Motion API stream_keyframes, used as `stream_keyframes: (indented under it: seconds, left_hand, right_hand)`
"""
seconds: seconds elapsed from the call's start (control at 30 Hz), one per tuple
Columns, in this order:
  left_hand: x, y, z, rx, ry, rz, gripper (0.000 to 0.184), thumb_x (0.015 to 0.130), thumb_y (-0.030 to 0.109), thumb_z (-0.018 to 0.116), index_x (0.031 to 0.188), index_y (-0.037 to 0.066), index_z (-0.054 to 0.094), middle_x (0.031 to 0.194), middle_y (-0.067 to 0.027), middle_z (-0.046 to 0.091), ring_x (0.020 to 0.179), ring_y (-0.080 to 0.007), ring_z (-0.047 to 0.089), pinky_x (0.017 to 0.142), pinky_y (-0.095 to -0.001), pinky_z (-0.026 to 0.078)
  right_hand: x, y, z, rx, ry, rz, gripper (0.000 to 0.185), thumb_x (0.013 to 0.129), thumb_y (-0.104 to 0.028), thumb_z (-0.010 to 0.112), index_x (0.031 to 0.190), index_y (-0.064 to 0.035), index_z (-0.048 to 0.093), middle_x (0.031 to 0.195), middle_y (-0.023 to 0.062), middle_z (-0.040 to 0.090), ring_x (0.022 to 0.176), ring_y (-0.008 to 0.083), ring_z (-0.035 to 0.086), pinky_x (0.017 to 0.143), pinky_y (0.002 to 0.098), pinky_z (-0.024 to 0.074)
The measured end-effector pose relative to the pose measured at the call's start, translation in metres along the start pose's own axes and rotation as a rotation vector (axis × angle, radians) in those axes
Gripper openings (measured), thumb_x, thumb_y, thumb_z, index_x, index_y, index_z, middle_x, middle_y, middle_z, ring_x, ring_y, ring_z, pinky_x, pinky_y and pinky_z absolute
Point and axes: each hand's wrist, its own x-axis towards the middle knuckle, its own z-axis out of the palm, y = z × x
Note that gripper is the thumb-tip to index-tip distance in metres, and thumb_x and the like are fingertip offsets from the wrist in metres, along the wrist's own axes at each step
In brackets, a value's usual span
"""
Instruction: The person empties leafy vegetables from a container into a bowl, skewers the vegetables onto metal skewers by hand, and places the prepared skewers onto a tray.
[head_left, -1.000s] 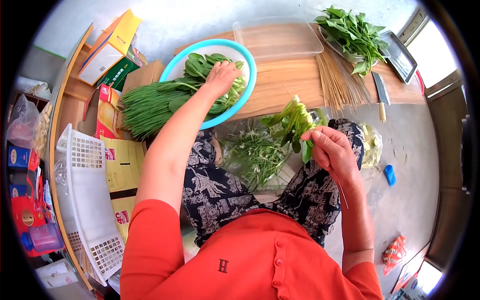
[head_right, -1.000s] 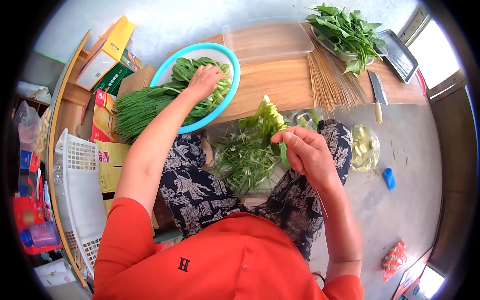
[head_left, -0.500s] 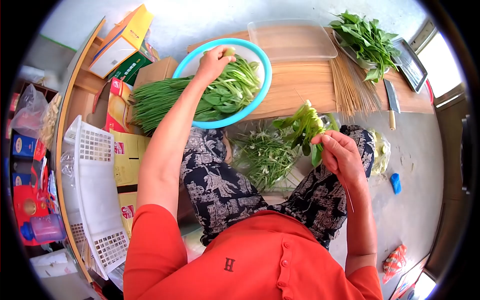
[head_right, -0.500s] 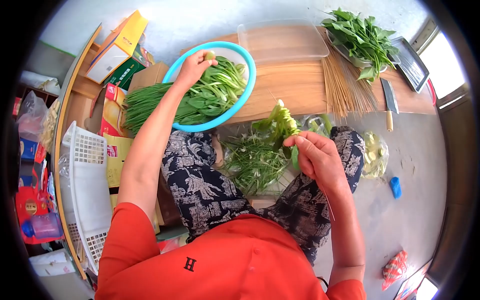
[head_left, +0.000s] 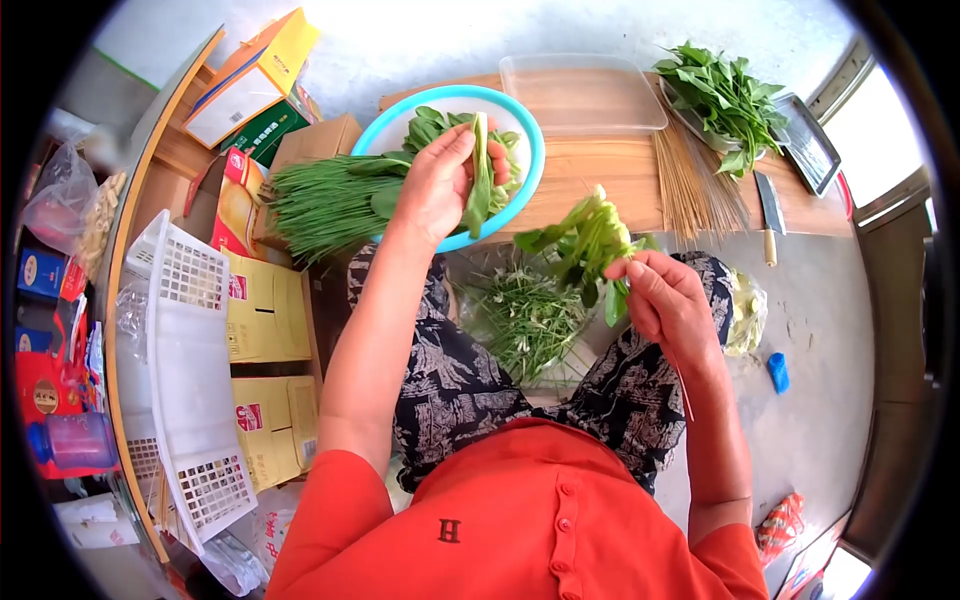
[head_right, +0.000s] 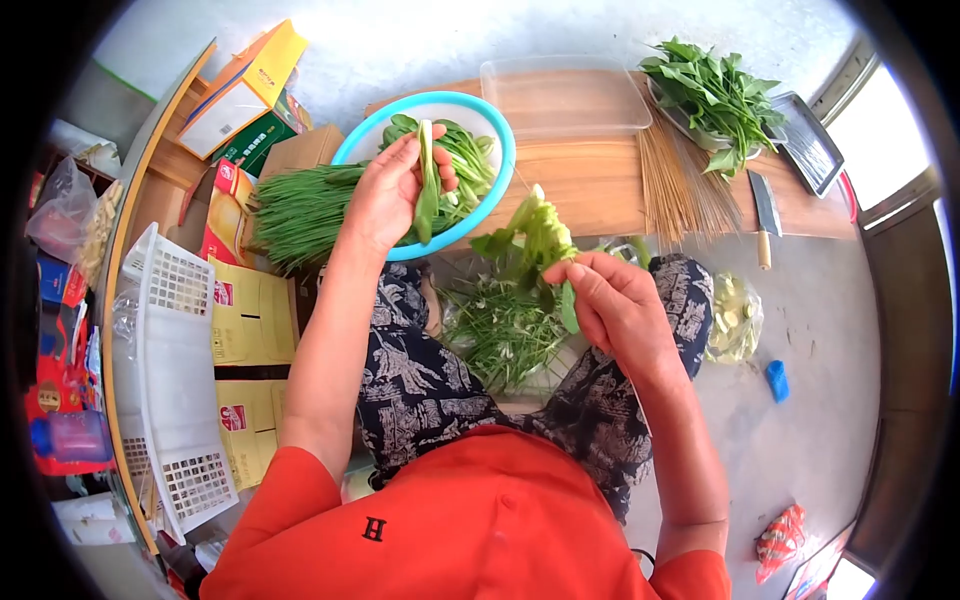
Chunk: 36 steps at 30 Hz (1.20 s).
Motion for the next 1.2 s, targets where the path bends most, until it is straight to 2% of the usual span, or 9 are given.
stream_keyframes:
  seconds: [0.17, 0.33, 0.4, 0.47, 0.53, 0.67, 0.77, 1.07, 1.2]
  left_hand:
    - [-0.032, -0.022, 0.039, 0.119, 0.028, -0.027, 0.029, 0.099, 0.018, 0.048, 0.12, -0.001, 0.054, 0.091, -0.0119, 0.065, 0.074, -0.0185, 0.066, 0.066, -0.0309, 0.056]
    - [-0.057, -0.035, 0.077, 0.53, -0.019, 0.062, 0.026, 0.099, 0.014, 0.049, 0.115, -0.005, 0.058, 0.089, -0.0071, 0.066, 0.075, -0.0136, 0.066, 0.068, -0.0258, 0.054]
    - [-0.063, -0.038, 0.088, 0.626, -0.043, 0.134, 0.026, 0.099, 0.012, 0.048, 0.115, -0.005, 0.058, 0.092, -0.0072, 0.067, 0.076, -0.0133, 0.066, 0.068, -0.0238, 0.053]
    - [-0.068, -0.04, 0.095, 0.684, -0.028, 0.138, 0.023, 0.098, 0.009, 0.049, 0.114, -0.004, 0.06, 0.092, -0.0065, 0.068, 0.075, -0.0127, 0.066, 0.068, -0.0238, 0.053]
    - [-0.069, -0.044, 0.096, 0.904, 0.018, 0.271, 0.02, 0.096, 0.007, 0.052, 0.111, -0.003, 0.062, 0.09, -0.0066, 0.068, 0.075, -0.0112, 0.065, 0.068, -0.0243, 0.052]
    - [-0.069, -0.047, 0.098, 1.218, 0.055, 0.585, 0.018, 0.09, 0.003, 0.057, 0.107, -0.003, 0.062, 0.087, -0.0146, 0.068, 0.074, -0.0218, 0.067, 0.068, -0.0302, 0.052]
    - [-0.071, -0.045, 0.1, 1.23, 0.037, 0.596, 0.017, 0.089, 0.002, 0.058, 0.105, -0.003, 0.062, 0.089, -0.0179, 0.067, 0.077, -0.0297, 0.066, 0.069, -0.034, 0.052]
    - [-0.071, -0.036, 0.096, 1.328, -0.062, 0.575, 0.017, 0.089, 0.001, 0.055, 0.106, -0.004, 0.059, 0.092, -0.0196, 0.063, 0.082, -0.0355, 0.063, 0.071, -0.0375, 0.051]
    - [-0.072, -0.032, 0.099, 1.352, -0.057, 0.551, 0.016, 0.09, 0.001, 0.056, 0.105, -0.003, 0.06, 0.091, -0.0161, 0.064, 0.08, -0.0267, 0.065, 0.069, -0.0343, 0.05]
  right_hand:
    - [0.011, -0.001, 0.008, 0.072, 0.105, -0.097, 0.018, 0.095, -0.02, 0.057, 0.099, -0.003, 0.063, 0.053, -0.0087, 0.041, 0.043, 0.001, 0.032, 0.039, 0.0186, 0.0222]
    - [0.028, 0.0, 0.017, -0.021, 0.219, -0.207, 0.022, 0.088, -0.015, 0.068, 0.105, -0.0024, 0.062, 0.064, -0.0084, 0.054, 0.05, -0.0002, 0.039, 0.044, 0.0174, 0.0262]
    - [0.034, 0.002, 0.02, -0.004, 0.211, -0.257, 0.027, 0.086, -0.015, 0.07, 0.107, -0.0004, 0.06, 0.075, -0.0006, 0.066, 0.061, 0.0005, 0.054, 0.05, 0.0158, 0.0348]
    - [0.035, 0.001, 0.02, -0.009, 0.209, -0.222, 0.027, 0.087, -0.015, 0.07, 0.106, 0.0001, 0.06, 0.076, 0.0004, 0.067, 0.067, 0.0009, 0.058, 0.053, 0.0159, 0.0377]
    - [0.037, 0.004, 0.022, -0.007, 0.222, -0.262, 0.025, 0.087, -0.015, 0.07, 0.105, -0.0002, 0.06, 0.074, -0.0004, 0.067, 0.065, 0.0004, 0.056, 0.052, 0.0161, 0.0372]
    - [0.039, 0.011, 0.02, -0.063, 0.262, -0.319, 0.02, 0.087, -0.014, 0.069, 0.1, -0.0015, 0.061, 0.07, -0.0028, 0.064, 0.058, -0.0009, 0.048, 0.049, 0.0165, 0.0339]
    - [0.037, 0.008, 0.02, -0.162, 0.264, -0.28, 0.017, 0.087, -0.013, 0.067, 0.099, -0.002, 0.062, 0.067, -0.0048, 0.061, 0.056, -0.0017, 0.043, 0.048, 0.0172, 0.0305]
    - [0.035, 0.003, 0.017, 0.125, 0.106, -0.144, 0.014, 0.087, -0.013, 0.067, 0.096, -0.0044, 0.06, 0.062, -0.0069, 0.056, 0.044, -0.0005, 0.038, 0.039, 0.0182, 0.0235]
    - [0.037, 0.008, 0.012, 0.197, 0.065, -0.141, 0.014, 0.087, -0.014, 0.067, 0.096, -0.0046, 0.06, 0.061, -0.0054, 0.054, 0.043, 0.0008, 0.037, 0.038, 0.019, 0.0225]
